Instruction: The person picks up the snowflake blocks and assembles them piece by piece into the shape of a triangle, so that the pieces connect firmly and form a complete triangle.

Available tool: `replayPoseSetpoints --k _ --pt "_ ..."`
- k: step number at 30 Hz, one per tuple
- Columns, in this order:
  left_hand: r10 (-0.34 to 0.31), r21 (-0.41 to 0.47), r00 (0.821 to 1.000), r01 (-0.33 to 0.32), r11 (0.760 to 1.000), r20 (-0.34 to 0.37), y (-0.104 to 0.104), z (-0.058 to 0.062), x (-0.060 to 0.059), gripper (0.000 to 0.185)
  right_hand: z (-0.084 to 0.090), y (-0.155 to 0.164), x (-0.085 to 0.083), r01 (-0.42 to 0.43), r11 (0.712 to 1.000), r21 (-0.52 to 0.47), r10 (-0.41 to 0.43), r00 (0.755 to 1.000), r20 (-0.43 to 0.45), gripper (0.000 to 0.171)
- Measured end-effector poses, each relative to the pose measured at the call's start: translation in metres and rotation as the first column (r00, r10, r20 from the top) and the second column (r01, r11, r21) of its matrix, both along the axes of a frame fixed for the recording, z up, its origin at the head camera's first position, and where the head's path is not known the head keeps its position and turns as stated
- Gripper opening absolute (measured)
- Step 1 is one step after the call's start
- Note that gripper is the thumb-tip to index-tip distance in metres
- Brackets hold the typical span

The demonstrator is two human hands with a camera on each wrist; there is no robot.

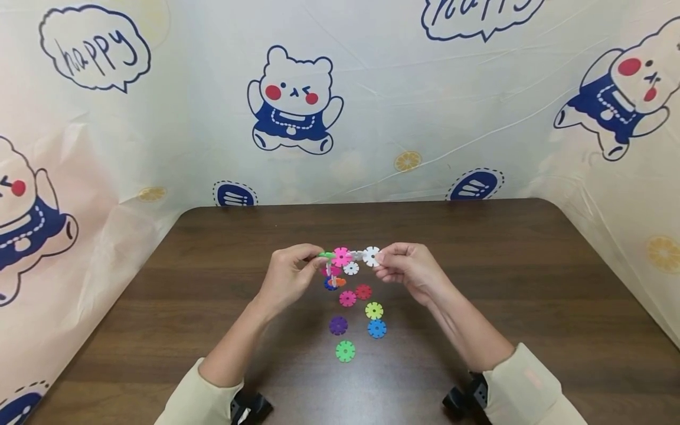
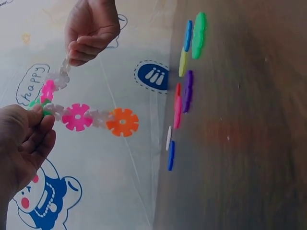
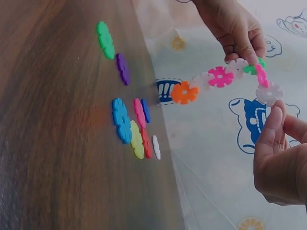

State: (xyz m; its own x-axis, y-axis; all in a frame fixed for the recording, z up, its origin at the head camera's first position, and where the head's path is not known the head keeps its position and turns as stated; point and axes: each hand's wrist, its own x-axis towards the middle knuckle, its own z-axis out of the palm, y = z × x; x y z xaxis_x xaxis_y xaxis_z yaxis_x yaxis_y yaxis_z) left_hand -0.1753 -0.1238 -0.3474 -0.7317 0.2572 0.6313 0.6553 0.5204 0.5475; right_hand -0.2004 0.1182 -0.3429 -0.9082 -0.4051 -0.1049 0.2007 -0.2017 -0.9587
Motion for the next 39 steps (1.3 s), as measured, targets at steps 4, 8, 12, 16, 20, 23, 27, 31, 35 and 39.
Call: replayPoseSetpoints --k 4,8,12,16,20,23,27,31,35,39 --pt "0.002 -0.021 1.0 -0.001 1.0 0.011 0.0 -0.002 0.0 0.005 0.001 0.0 -0.001 -0.004 1.0 0.01 0.005 1.0 -0.008 0.024" --pt "-0.016 -0.001 1.0 0.016 1.0 0.011 0.0 -0.009 -0.001 0.005 0.005 -0.002 -0.002 0.013 0.999 0.029 -0.012 0.999 -0.046 0.025" --pt "-0.028 0.03 1.0 0.029 0.999 -0.009 0.0 -0.011 -0.003 0.005 0.01 -0.002 -0.003 0.029 0.998 0.06 -0.025 0.998 -0.065 0.022" --pt "-0.03 0.029 0.999 0.031 0.999 -0.037 -0.001 -0.005 -0.004 0.005 0.013 -0.003 -0.002 0.056 0.995 0.082 -0.051 0.996 -0.067 0.02" --pt "-0.011 0.019 0.999 0.012 1.0 -0.049 -0.002 0.001 -0.003 0.006 0.012 -0.005 0.0 0.063 0.995 0.079 -0.057 0.996 -0.072 0.02" --pt "-0.007 0.008 1.0 0.007 1.0 -0.029 -0.003 0.002 -0.002 0.005 0.009 -0.006 0.001 0.064 0.995 0.077 -0.059 0.996 -0.07 0.021" --pt "-0.01 0.02 1.0 0.01 1.0 -0.02 -0.004 0.0 -0.002 0.004 0.004 -0.008 0.002 0.056 0.996 0.067 -0.051 0.997 -0.061 0.022" --pt "-0.022 0.026 0.999 0.024 0.999 -0.045 -0.005 -0.002 -0.004 0.004 0.0 -0.009 0.001 0.046 0.998 0.051 -0.043 0.997 -0.061 0.023" --pt "-0.028 0.028 0.999 0.029 0.999 -0.044 -0.005 -0.003 -0.004 0.004 -0.003 -0.009 0.0 0.028 0.998 0.061 -0.025 0.998 -0.054 0.023" --pt "-0.025 0.024 0.999 0.026 0.999 -0.024 -0.004 -0.002 -0.002 0.004 -0.003 -0.009 -0.001 0.021 0.998 0.06 -0.018 0.998 -0.052 0.023"
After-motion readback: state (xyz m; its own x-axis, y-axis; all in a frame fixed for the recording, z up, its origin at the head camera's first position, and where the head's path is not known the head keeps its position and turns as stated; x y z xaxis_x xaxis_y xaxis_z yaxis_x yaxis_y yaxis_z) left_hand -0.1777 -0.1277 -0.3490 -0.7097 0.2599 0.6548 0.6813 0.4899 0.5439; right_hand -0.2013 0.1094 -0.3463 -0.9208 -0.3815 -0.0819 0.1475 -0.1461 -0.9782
